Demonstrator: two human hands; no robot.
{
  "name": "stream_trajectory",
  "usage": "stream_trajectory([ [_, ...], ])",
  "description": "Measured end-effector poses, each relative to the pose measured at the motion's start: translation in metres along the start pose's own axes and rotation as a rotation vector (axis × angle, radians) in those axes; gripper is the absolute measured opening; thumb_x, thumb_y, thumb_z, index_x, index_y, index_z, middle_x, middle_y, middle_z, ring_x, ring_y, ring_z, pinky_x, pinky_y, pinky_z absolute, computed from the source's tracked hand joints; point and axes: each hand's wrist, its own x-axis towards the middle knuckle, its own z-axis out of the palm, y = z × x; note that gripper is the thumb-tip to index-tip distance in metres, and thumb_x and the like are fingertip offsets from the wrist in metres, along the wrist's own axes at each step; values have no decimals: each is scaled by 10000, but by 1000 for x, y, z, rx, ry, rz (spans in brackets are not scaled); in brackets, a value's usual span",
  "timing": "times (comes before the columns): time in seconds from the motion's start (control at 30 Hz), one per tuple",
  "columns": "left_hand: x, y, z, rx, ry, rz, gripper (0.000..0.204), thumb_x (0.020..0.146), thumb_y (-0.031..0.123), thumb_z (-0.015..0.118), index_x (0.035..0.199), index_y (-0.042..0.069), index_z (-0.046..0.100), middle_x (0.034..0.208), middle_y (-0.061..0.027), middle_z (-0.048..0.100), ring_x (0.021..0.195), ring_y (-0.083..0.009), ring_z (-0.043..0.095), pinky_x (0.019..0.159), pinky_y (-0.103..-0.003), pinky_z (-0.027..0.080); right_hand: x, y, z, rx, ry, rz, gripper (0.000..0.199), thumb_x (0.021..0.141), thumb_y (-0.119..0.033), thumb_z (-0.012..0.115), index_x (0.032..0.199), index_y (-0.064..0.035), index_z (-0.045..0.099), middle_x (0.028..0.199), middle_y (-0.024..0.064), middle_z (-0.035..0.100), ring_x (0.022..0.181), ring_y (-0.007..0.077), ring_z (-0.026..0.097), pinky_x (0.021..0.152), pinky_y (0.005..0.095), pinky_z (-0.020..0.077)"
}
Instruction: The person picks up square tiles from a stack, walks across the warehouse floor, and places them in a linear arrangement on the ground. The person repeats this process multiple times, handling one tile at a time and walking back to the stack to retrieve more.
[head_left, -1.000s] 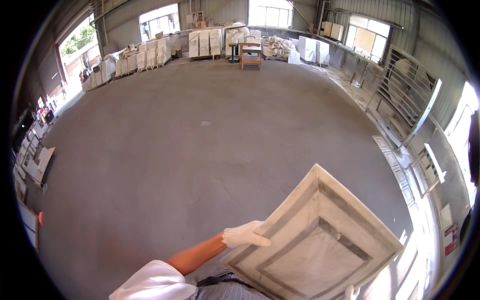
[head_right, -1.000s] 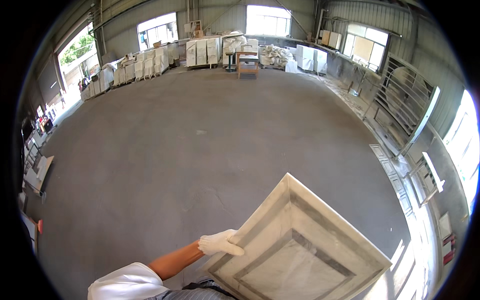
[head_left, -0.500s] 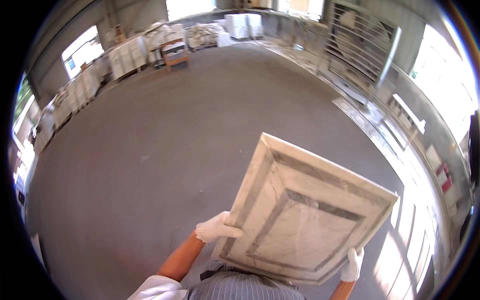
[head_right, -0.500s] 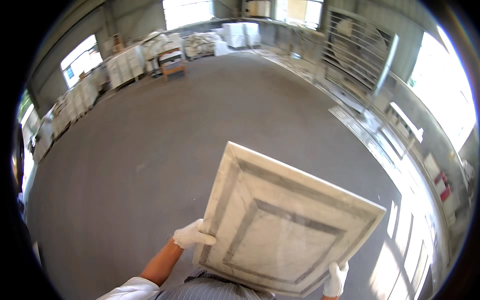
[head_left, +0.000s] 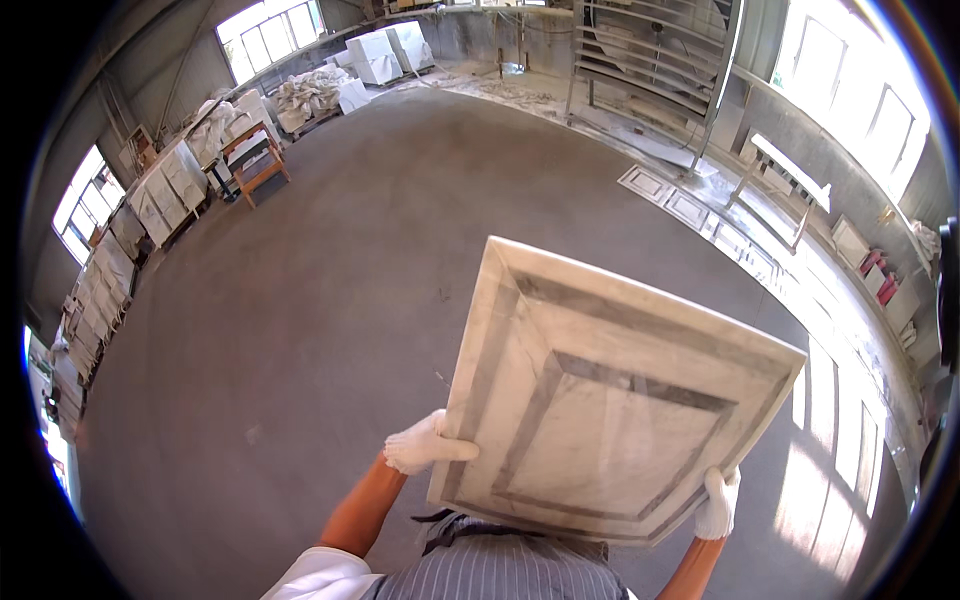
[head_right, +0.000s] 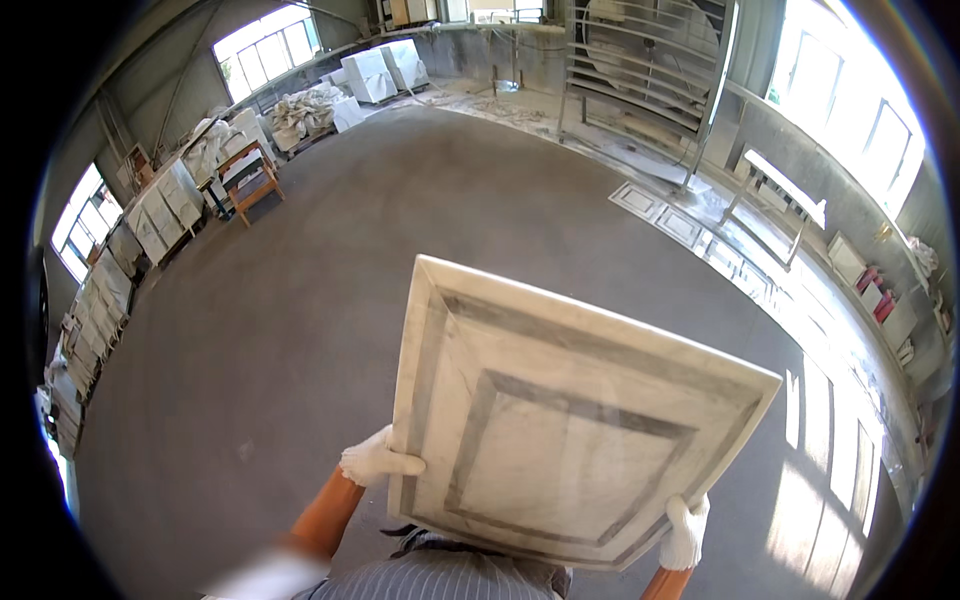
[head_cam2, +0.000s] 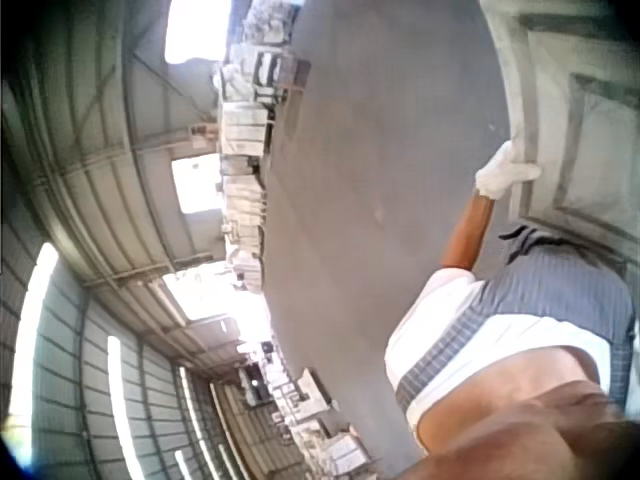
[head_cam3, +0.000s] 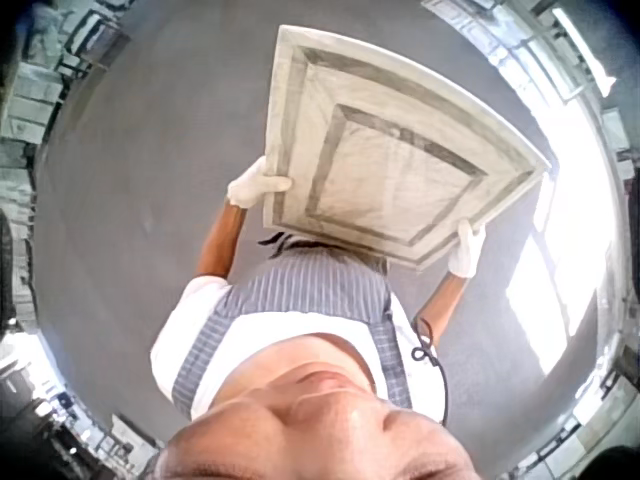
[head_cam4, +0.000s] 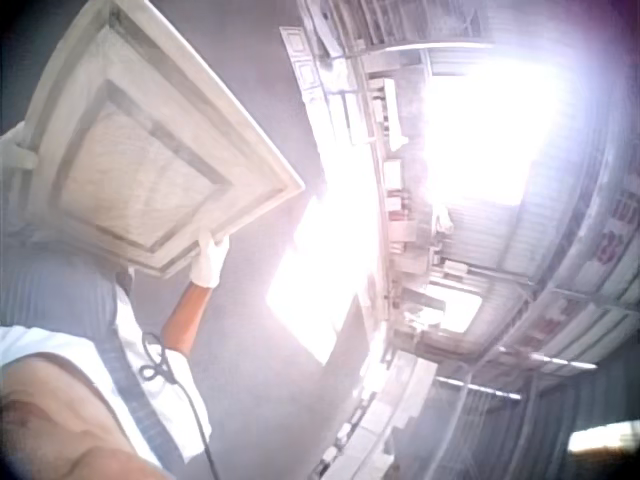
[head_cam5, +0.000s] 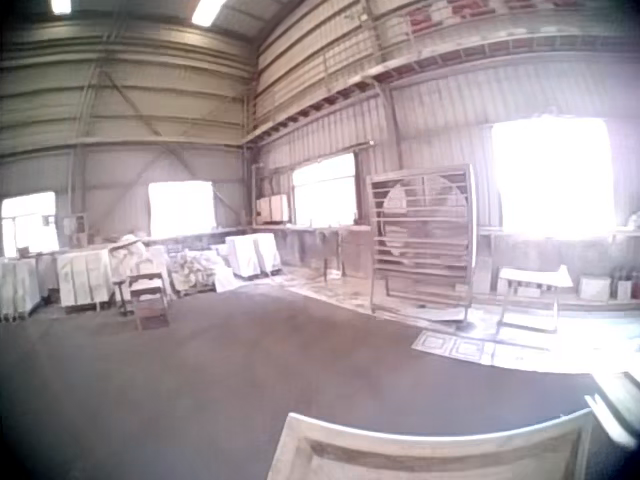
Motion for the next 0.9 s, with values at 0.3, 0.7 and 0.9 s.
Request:
stream_trajectory([
  [0.3, 218, 100, -162, -145, 157, -9, 474, 790, 69, 683, 1243, -4, 565, 1119, -29, 638, 1022, -116, 565, 917, -314, 455, 286, 16, 166, -42, -55, 63, 439, 751, -123, 614, 1156, 38, 559, 1023, 56, 620, 910, 147, 563, 847, 292, 443],
  [0.7, 571, 273, -410, -136, -13, -69, 435, 798, 154, 694, 1193, 5, 588, 1084, -27, 644, 991, -106, 580, 894, -299, 462, 597, 25, 387, -25, 67, 52, 570, 802, -242, 691, 1264, 12, 473, 1132, 66, 587, 1015, 175, 560, 891, 319, 453],
  [0.9, 755, 360, -500, 122, -148, -175, 397, 819, 149, 685, 1181, 4, 613, 1114, -31, 648, 1004, -111, 582, 909, -300, 455, 775, 33, 467, 49, 143, -1, 453, 763, -128, 609, 1177, 43, 539, 1048, 68, 614, 911, 157, 573, 836, 289, 451],
])
